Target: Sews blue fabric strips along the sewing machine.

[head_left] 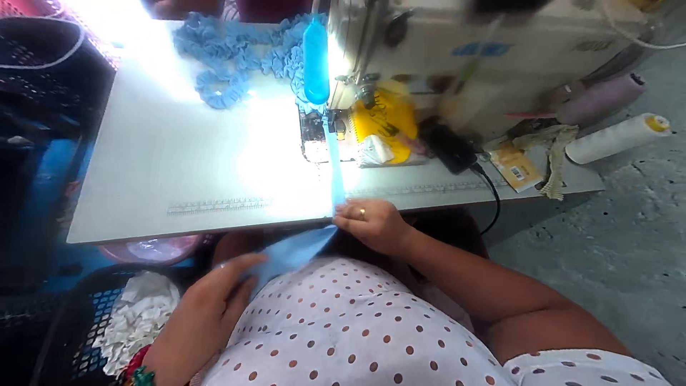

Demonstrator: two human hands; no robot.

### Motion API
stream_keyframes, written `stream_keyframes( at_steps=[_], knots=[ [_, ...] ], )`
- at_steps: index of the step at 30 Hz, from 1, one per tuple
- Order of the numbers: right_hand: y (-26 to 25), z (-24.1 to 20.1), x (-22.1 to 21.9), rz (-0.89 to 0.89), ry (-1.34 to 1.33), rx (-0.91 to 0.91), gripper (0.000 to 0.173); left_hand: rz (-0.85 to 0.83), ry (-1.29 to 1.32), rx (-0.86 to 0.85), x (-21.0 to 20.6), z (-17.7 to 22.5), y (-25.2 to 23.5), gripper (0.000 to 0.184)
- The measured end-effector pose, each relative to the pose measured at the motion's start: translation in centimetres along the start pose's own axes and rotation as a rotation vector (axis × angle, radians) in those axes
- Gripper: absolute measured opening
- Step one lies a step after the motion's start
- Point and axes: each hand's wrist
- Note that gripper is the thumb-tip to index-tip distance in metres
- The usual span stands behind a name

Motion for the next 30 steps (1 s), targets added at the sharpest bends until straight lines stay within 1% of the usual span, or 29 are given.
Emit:
stream_keyframes(
  at_steps=[2,3,7,12,14,16,17,20,21,23,27,30],
  knots=[
    [-1.0,1.7,-0.1,-0.003,0.004,0.007,0.017,0.098,-0.036,0.044,-0.1,0.0,-0.7,0.039],
    [-1.5,2.5,-0.2,0.002,0.006,0.0,0.017,0.144,-0.052,0.068,-0.2,-0.1,-1.0,0.039],
    [-3.5,5.2,-0.9,0.023,0.036,-0.045,0.019,0.287,0.009,0.151,-0.8,-0.5,-2.2,0.028],
    [-5.6,7.8,-1.0,-0.071,0.063,-0.207,0.023,0.379,0.354,0.213,-2.4,0.7,-4.4,0.016],
    [-6.4,8.2,-1.2,-0.106,0.12,-0.278,0.024,0.416,0.519,0.259,-2.7,1.7,-5.5,0.016],
    [-7.1,7.4,-1.5,-0.083,0.128,-0.292,0.026,0.468,0.611,0.264,-2.6,2.5,-6.2,0.018],
    [-7.2,6.3,-1.7,-0.028,0.078,-0.254,0.026,0.485,0.636,0.25,-2.4,2.8,-6.3,0.019],
    [-7.7,0.1,-1.3,0.123,-0.169,-0.058,0.022,0.505,0.705,0.215,-2.1,3.7,-6.4,0.021],
    [-8.0,-1.8,-1.1,0.149,-0.187,0.015,0.019,0.501,0.719,0.204,-2.1,3.9,-6.4,0.022],
    [-8.6,-4.0,-0.8,0.192,-0.186,0.112,0.014,0.483,0.75,0.201,-2.0,4.2,-6.3,0.021],
    [-9.7,-4.9,-0.3,0.268,-0.267,0.137,0.011,0.46,0.818,0.202,-1.7,4.5,-6.1,0.018],
    [-10.2,-4.9,0.5,0.257,-0.335,0.106,0.012,0.452,0.776,0.151,-1.5,4.7,-5.9,0.015]
  ],
)
Point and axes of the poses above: each hand's wrist, its own y-axis away from the middle knuckle, its own x-axis out of the back of the hand, z = x × y
